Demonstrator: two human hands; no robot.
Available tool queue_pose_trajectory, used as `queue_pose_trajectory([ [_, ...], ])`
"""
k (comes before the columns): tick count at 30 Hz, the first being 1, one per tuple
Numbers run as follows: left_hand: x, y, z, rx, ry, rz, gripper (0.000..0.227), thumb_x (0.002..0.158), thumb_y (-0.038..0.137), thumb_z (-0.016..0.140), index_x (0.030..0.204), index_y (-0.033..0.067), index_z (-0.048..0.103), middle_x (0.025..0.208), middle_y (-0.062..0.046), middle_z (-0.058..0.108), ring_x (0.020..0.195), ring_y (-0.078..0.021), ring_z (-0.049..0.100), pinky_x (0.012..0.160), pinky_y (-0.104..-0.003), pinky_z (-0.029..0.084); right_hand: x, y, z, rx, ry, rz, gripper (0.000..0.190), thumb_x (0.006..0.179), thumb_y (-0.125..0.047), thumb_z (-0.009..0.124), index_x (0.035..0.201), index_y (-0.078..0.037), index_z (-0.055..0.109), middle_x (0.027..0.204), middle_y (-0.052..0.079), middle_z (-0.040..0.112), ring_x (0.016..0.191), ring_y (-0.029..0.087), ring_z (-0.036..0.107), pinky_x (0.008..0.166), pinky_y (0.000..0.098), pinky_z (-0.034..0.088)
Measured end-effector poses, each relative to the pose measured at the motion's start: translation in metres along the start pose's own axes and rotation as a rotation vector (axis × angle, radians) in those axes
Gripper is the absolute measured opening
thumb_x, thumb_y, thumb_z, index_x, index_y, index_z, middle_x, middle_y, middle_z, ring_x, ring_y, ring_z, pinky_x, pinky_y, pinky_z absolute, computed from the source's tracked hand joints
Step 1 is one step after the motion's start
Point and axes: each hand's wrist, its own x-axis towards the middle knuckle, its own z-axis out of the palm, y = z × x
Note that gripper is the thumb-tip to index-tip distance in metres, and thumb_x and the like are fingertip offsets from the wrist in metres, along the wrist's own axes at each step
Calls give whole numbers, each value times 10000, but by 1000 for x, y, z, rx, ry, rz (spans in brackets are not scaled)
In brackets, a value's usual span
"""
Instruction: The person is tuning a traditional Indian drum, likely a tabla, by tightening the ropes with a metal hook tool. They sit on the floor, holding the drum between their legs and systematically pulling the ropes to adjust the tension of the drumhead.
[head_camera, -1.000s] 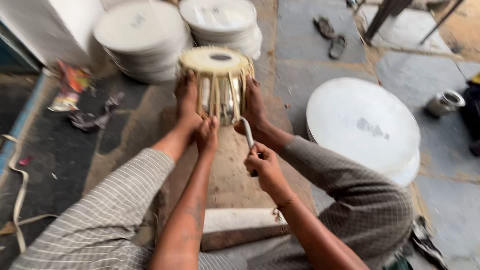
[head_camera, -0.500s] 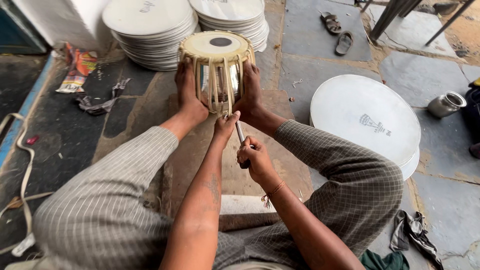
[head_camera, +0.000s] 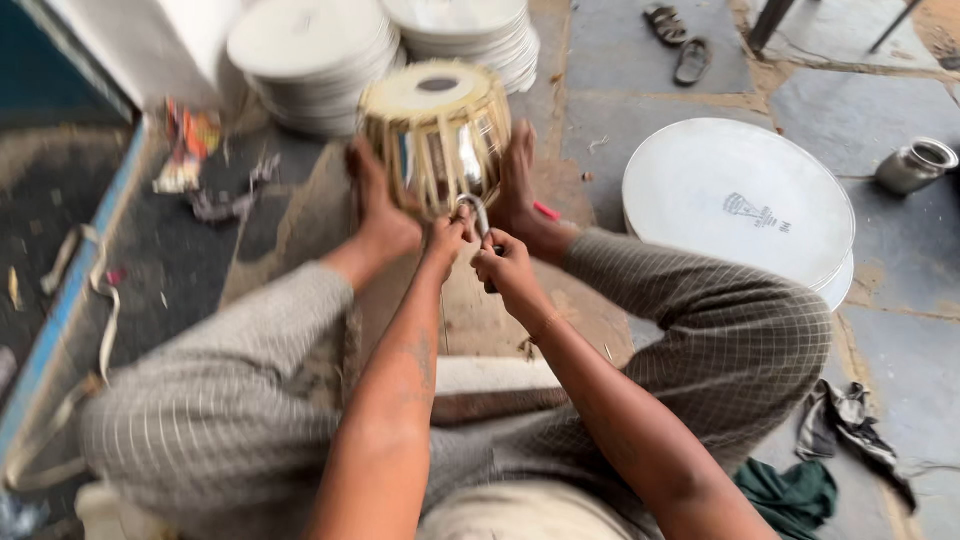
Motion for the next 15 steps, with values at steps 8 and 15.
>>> queue_pose_trajectory([
  [8,201,125,-80,-313,236,-103,191,976,149,629,804,67,639,543,-28,509,390,-169,483,371,-355,426,-40,-53,-43,-3,155,-15,84,929,-79,570,848,-93,554,731,-35,520,644,54,476,574,238,397],
  [15,333,153,-218,-382,299,-256,309,938,111,717,732,138,488,577,27,421,470,-105,391,444,-262,358,-144,-14,-44,138,-148,356,296,846,-28,722,751,-110,454,765,-50,472,703,55,462,616,238,395],
])
